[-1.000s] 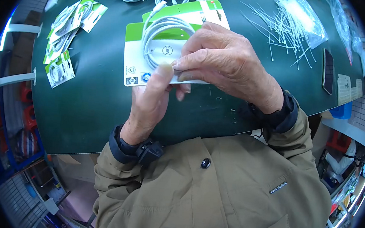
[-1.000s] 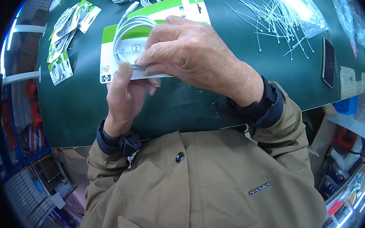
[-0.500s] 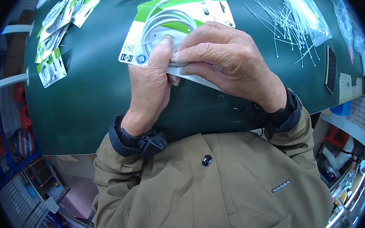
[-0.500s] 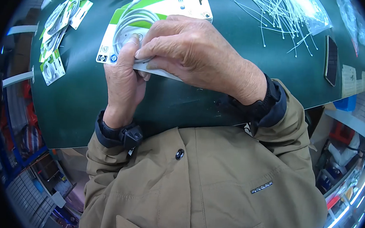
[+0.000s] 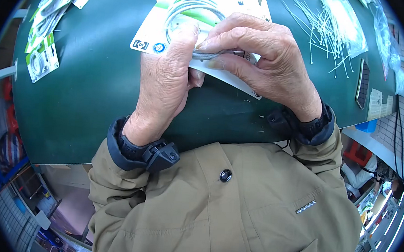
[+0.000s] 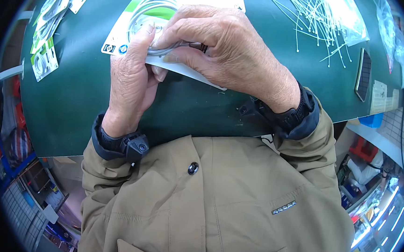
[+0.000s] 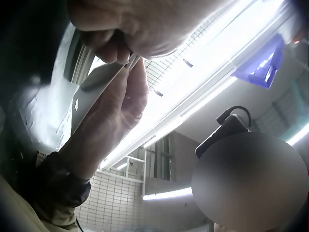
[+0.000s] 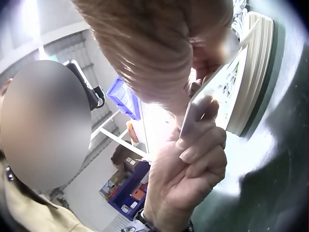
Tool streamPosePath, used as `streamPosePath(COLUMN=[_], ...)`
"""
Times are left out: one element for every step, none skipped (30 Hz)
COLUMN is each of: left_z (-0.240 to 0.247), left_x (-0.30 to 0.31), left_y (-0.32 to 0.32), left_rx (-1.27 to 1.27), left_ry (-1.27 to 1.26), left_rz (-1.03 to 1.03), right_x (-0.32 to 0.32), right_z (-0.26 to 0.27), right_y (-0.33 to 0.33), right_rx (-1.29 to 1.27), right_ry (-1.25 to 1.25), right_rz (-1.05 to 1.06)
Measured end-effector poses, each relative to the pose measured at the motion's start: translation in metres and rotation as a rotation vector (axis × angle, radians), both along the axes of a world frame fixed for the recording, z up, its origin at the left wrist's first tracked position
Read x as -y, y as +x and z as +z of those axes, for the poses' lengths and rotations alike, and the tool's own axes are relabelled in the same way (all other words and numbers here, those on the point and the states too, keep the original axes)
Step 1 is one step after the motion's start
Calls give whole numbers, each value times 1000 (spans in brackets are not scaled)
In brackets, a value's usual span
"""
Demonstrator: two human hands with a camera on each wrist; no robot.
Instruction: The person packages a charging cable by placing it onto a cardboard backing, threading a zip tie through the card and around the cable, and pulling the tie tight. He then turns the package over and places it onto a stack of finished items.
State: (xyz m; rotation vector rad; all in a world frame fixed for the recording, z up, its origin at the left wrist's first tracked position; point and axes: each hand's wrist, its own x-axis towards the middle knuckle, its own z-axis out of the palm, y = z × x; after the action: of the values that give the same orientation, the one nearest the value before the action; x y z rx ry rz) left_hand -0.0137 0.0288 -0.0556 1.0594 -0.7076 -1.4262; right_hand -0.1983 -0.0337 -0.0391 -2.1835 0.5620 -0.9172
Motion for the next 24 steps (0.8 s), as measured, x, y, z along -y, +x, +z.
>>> streamPosePath(left_z=[0, 0, -1, -1, -1, -1, -1, -1, -1, -1, -1, -2, -2, -2, -1, -1, -1, -2, -3, -4, -5, -6, -6, -6], left_x=[0, 0, 0, -1, -1, -1, -1, -2, -2, -2, -1, -1, -1, 0, 0, 0, 1, 1, 1, 1, 2, 2, 2, 2], left_y=[-1, 0, 0, 0, 0, 1, 1, 2, 2, 3, 3, 4, 4, 4, 4, 4, 4, 2, 1, 1, 1, 1, 1, 0], left_rx=[0, -7, -13, -19, -12, -5, 2, 11, 20, 28, 44, 59, 74, 87, 99, 112, 124, 138, 149, 131, 114, 97, 100, 102], left_ry=[4, 3, 2, 1, 5, 8, 10, 8, 7, 6, -1, -7, -13, -19, -25, -30, -40, -51, -60, -50, -41, -34, -34, -36], left_rz=[7, 6, 3, 0, 5, 9, 13, 13, 13, 12, 11, 11, 11, 6, 2, -4, 5, 10, 20, 19, 17, 16, 23, 32], right_x=[0, 0, 1, 1, 1, 1, 1, 1, 1, 0, -1, -2, -2, -1, -1, -1, 0, 0, 1, 2, 3, 4, 4, 4], right_z=[0, 0, 0, 0, -1, -1, -1, -2, -3, -4, -5, -6, -6, -6, -6, -6, -6, -6, -6, -7, -7, -8, -8, -8], right_y=[0, 1, 1, 1, 2, 2, 3, 4, 5, 6, 7, 7, 7, 6, 6, 4, 2, 1, 1, 2, 2, 2, 2, 2], right_rx=[-4, -7, -9, -4, 2, 9, 15, 23, 30, 36, 42, 48, 46, 45, 43, 34, 26, 20, 18, 16, 14, 11, 8, 5], right_ry=[-13, -27, -41, -48, -57, -65, -95, -124, -153, -160, -167, -172, -163, -155, -146, -88, -31, 26, 6, -13, -34, -50, -69, -88], right_rz=[3, 5, 6, 6, 6, 5, 3, 1, -1, -14, -28, -42, -39, -36, -34, -27, -20, -15, -13, -10, -7, -6, -5, -4])
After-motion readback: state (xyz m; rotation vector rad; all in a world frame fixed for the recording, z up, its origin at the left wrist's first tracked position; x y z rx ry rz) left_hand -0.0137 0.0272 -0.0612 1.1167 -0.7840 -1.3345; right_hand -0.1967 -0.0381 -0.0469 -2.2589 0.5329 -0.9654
